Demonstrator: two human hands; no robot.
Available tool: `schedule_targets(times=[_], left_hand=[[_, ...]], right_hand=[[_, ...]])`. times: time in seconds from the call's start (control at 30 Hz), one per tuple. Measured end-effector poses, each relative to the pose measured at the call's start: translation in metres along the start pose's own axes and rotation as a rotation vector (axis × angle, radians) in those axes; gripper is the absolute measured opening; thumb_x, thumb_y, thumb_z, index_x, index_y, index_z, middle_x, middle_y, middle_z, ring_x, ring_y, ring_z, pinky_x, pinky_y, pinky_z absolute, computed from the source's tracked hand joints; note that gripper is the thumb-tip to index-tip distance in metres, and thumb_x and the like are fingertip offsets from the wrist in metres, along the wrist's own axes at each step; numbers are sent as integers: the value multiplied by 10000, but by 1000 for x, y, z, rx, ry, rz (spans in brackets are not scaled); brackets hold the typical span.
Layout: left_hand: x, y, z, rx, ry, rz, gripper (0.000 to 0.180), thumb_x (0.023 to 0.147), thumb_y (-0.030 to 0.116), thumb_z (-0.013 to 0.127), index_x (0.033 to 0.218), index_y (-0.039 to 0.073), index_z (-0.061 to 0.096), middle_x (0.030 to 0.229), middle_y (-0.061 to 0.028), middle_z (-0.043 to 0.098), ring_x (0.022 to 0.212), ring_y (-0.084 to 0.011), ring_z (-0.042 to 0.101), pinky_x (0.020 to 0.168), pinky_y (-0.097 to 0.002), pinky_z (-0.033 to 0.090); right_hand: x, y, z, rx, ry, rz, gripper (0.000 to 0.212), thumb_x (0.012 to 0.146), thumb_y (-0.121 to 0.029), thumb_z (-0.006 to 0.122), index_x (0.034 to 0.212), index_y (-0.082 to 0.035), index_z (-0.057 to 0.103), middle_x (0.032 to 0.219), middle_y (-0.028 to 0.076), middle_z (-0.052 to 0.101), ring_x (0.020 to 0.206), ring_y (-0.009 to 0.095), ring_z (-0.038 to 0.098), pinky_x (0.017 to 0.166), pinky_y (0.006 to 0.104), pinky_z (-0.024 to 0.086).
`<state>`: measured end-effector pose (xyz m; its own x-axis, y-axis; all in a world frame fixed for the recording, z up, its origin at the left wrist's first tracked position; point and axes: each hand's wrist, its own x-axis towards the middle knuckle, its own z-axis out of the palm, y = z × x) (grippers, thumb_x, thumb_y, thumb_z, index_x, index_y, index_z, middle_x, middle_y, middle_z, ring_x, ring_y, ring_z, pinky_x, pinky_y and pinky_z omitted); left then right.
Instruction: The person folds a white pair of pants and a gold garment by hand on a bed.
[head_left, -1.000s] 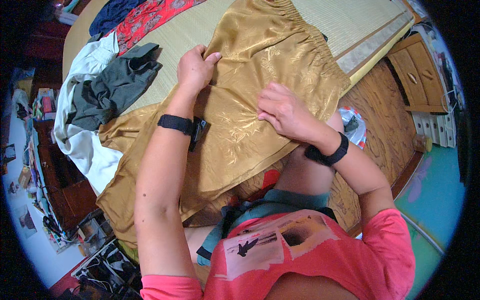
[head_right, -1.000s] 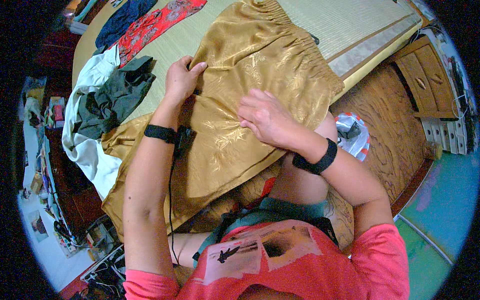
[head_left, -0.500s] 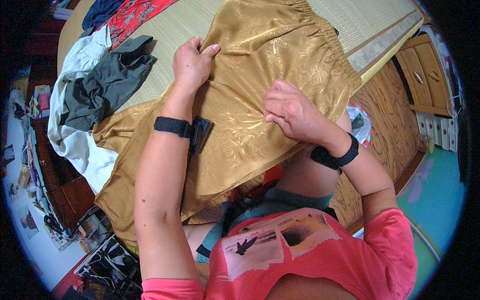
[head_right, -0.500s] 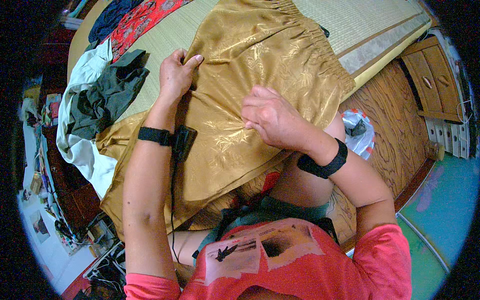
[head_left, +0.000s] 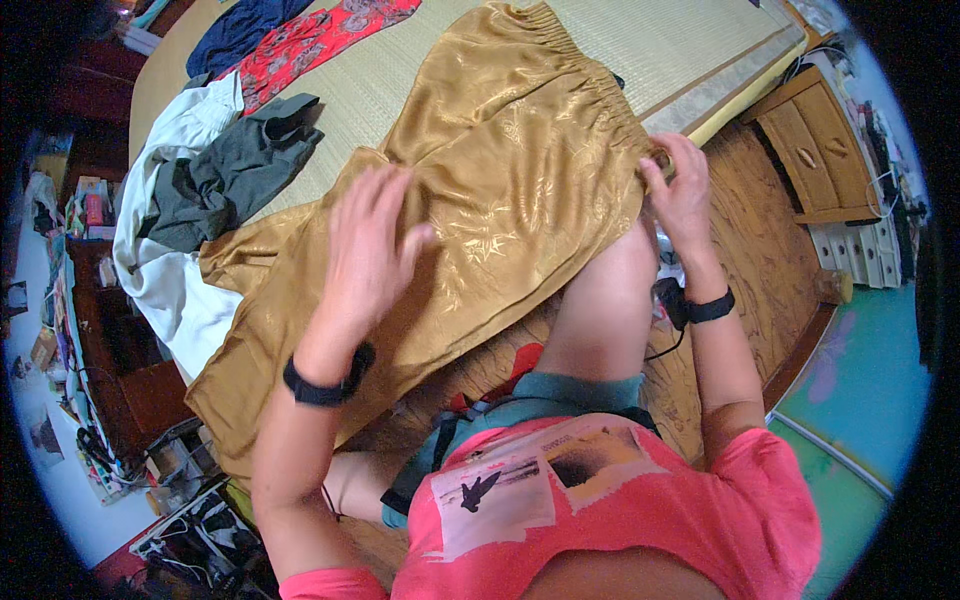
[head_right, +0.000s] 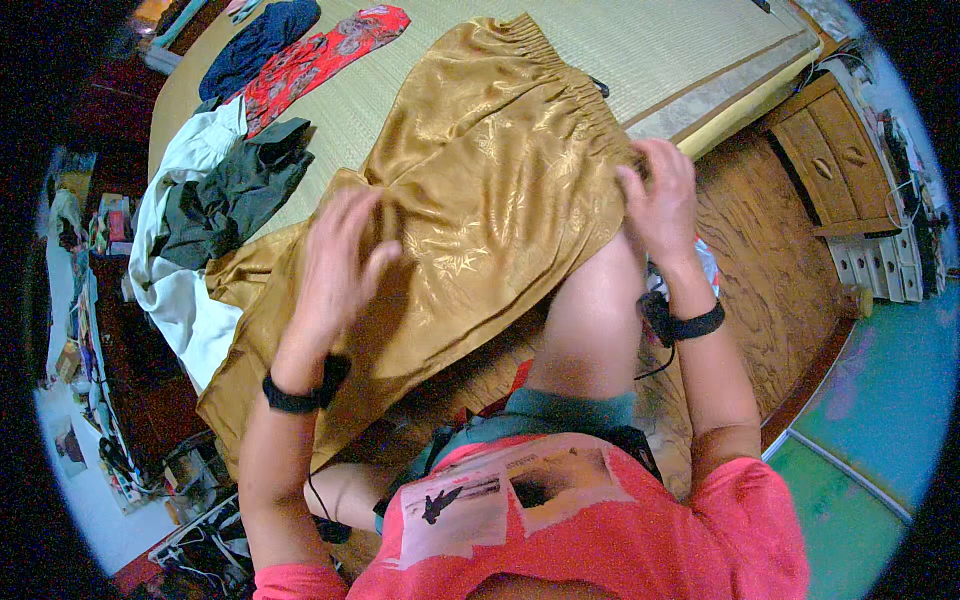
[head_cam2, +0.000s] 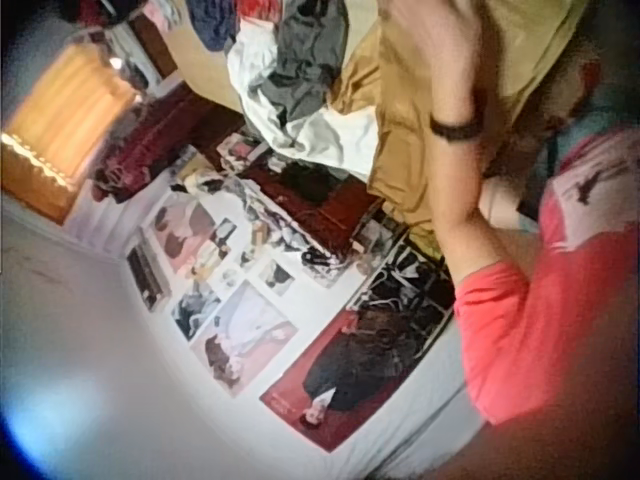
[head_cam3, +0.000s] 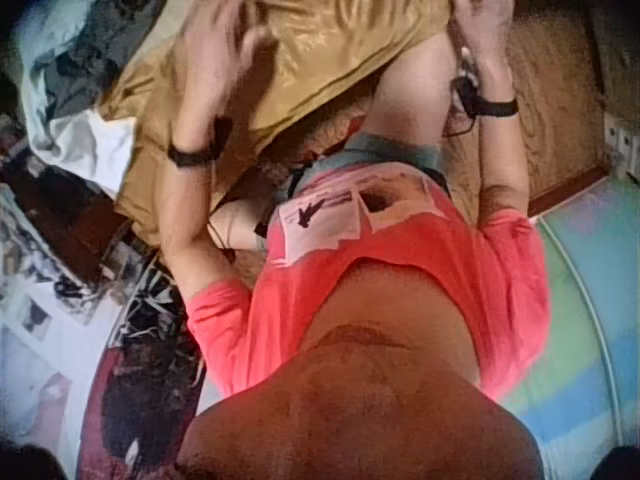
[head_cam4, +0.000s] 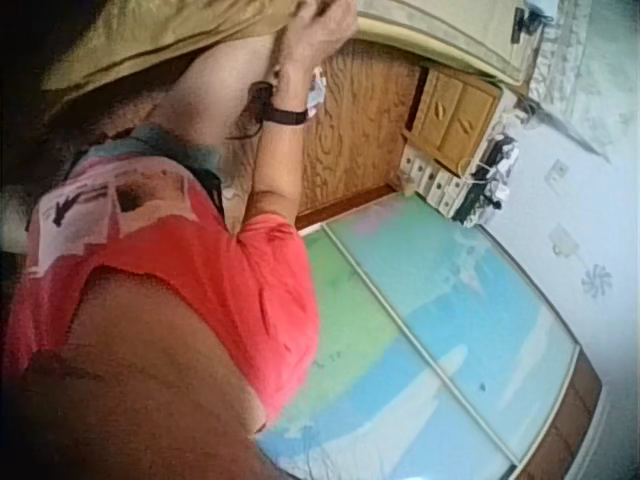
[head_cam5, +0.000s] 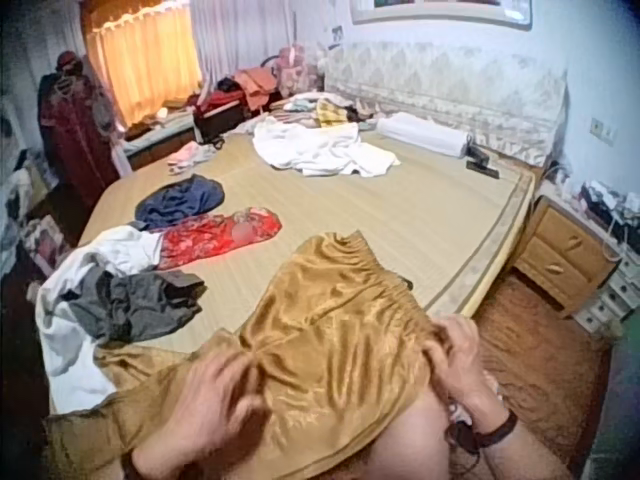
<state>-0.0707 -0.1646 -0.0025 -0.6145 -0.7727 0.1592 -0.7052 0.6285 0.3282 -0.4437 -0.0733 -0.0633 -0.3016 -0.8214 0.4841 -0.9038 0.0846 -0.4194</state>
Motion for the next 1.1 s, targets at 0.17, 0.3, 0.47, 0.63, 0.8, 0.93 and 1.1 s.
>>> schedule_targets(times=[0.17, 0.3, 0.47, 0.63, 0.8, 0.93, 1.1], left_hand=[[-118, 27, -15, -2, -85, -160, 677, 798, 211, 777, 1397, 30, 519, 1487, -181, 454, 1416, -395, 364, 1168, -500, 295], [-192, 35, -10, 33, -1, -397, 657, 807, 174, 762, 1399, 30, 516, 1487, -183, 458, 1421, -382, 367, 1172, -489, 290], [-237, 47, -2, -18, 111, -575, 637, 822, 153, 749, 1400, 31, 510, 1500, -179, 449, 1429, -375, 365, 1177, -484, 284], [-239, 44, 7, -5, 120, -544, 663, 794, 131, 769, 1399, 43, 509, 1514, -177, 433, 1438, -375, 349, 1181, -483, 281], [-243, 44, 6, 37, 52, -560, 813, 709, 82, 817, 1443, 81, 466, 1569, -168, 352, 1463, -375, 306, 1190, -514, 253], [-255, 44, 15, 191, 45, -550, 898, 707, -6, 766, 1508, 121, 381, 1614, -177, 260, 1489, -377, 258, 1193, -556, 218], [-284, 28, 35, 373, 190, -496, 775, 756, -88, 611, 1479, 127, 430, 1586, -176, 324, 1464, -373, 317, 1170, -559, 253]], right_hand=[[-12, 50, 9, 91, -67, 161, 419, 821, -166, 760, 1197, -26, 641, 1179, 168, 660, 1110, 350, 591, 991, 427, 456], [-12, 39, 14, 102, -55, 214, 449, 785, -171, 797, 1188, -31, 657, 1139, 163, 682, 1082, 344, 613, 979, 419, 472], [-6, 30, 18, 294, -123, 418, 382, 792, -152, 823, 1114, -14, 673, 959, 118, 717, 813, 224, 671, 783, 335, 538], [3, 42, 3, 763, -233, 645, 167, 845, -107, 772, 947, -35, 660, 859, 15, 666, 745, 118, 628, 662, 275, 511], [17, 39, -20, 1145, -304, 799, 82, 903, -133, 693, 933, -65, 659, 851, 11, 666, 712, 109, 621, 587, 241, 509], [24, 64, -22, 1228, -226, 823, 86, 915, -160, 677, 937, -78, 666, 867, 16, 675, 732, 112, 626, 570, 244, 505], [32, 62, -24, 1285, -187, 772, 73, 905, -140, 696, 937, -75, 683, 877, 31, 694, 739, 137, 642, 602, 254, 513]])
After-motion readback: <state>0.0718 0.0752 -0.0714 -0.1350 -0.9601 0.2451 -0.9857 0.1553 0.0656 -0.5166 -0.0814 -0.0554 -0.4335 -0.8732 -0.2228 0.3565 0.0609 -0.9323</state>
